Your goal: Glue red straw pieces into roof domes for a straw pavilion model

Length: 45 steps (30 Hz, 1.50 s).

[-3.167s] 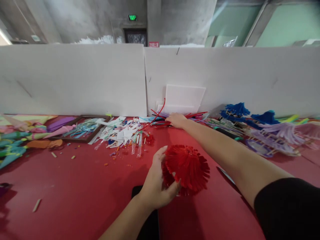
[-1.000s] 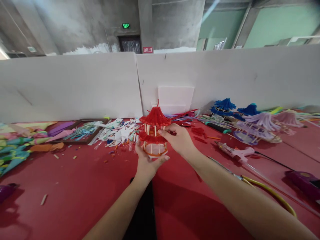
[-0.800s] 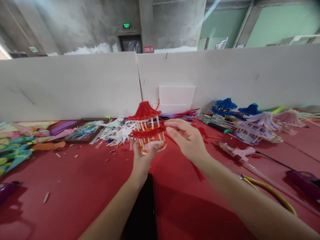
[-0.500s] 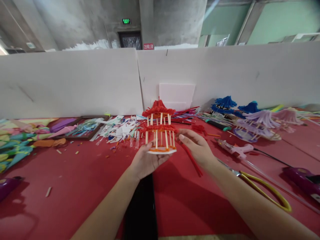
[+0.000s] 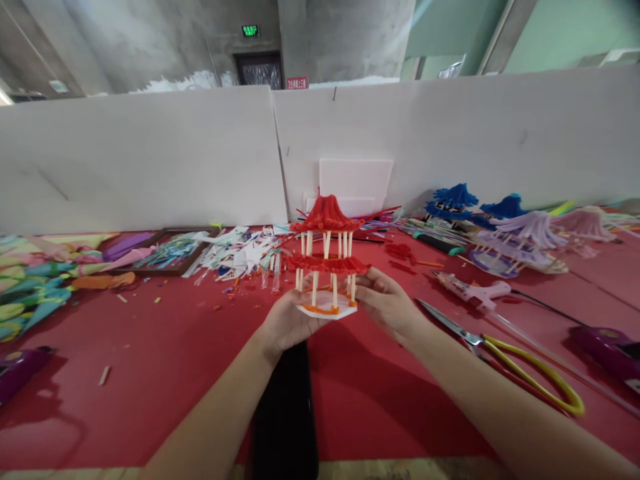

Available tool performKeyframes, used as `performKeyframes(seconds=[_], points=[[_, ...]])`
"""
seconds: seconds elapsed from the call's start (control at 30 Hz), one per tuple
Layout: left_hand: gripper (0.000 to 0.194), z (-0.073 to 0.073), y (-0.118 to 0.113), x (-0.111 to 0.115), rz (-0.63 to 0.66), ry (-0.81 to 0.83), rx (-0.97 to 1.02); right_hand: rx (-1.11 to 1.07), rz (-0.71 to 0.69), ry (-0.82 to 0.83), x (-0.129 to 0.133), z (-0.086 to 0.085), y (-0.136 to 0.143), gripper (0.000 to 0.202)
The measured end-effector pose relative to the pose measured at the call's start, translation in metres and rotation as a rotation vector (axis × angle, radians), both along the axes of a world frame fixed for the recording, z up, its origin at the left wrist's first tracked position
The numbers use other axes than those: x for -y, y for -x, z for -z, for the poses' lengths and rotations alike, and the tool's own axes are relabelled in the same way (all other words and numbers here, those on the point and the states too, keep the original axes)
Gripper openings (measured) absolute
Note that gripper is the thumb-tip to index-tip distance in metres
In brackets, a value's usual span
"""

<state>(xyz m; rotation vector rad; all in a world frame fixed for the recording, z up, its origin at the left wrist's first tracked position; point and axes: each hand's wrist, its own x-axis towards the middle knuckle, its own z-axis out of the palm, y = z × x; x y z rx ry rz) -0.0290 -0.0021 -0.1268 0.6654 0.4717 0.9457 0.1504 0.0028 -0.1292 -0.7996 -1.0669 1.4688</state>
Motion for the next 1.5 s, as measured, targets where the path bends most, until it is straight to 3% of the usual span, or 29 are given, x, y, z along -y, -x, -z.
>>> performKeyframes(seconds=[0.1,0.23,0.4,0.67,1.0,1.17,1.27,1.4,1.5], points=[[0.043,0.003,-0.001,-0.001,0.001,0.016,-0.03,0.059,-0.014,0.026,-0.003,0.004,-0.001,0.037],[0.047,0.005,-0.003,-0.003,-0.086,0.012,-0.043,0.122,0.12,0.012,-0.012,0.009,-0.009,0.038],[0.055,0.011,-0.01,-0.005,-0.287,-0.107,-0.182,0.229,0.234,-0.023,-0.022,0.015,-0.021,0.039],[0.067,0.025,-0.016,-0.006,-0.387,-0.271,-0.303,0.321,0.278,-0.058,-0.023,0.017,-0.02,0.034],[0.049,0.031,-0.015,-0.011,-0.486,-0.251,-0.453,0.418,0.309,-0.082,-0.021,0.018,-0.019,0.034],[0.052,0.033,-0.013,-0.014,-0.548,-0.229,-0.509,0.458,0.308,-0.103,-0.024,0.023,-0.02,0.034],[0.067,0.029,-0.015,-0.013,-0.564,-0.264,-0.519,0.5,0.256,-0.125,-0.026,0.027,-0.02,0.032],[0.118,0.022,-0.017,-0.01,-0.607,-0.323,-0.518,0.612,0.132,-0.155,-0.029,0.033,-0.022,0.027],[0.128,0.019,-0.016,-0.007,-0.598,-0.343,-0.556,0.753,0.064,-0.189,-0.034,0.034,-0.029,0.019]])
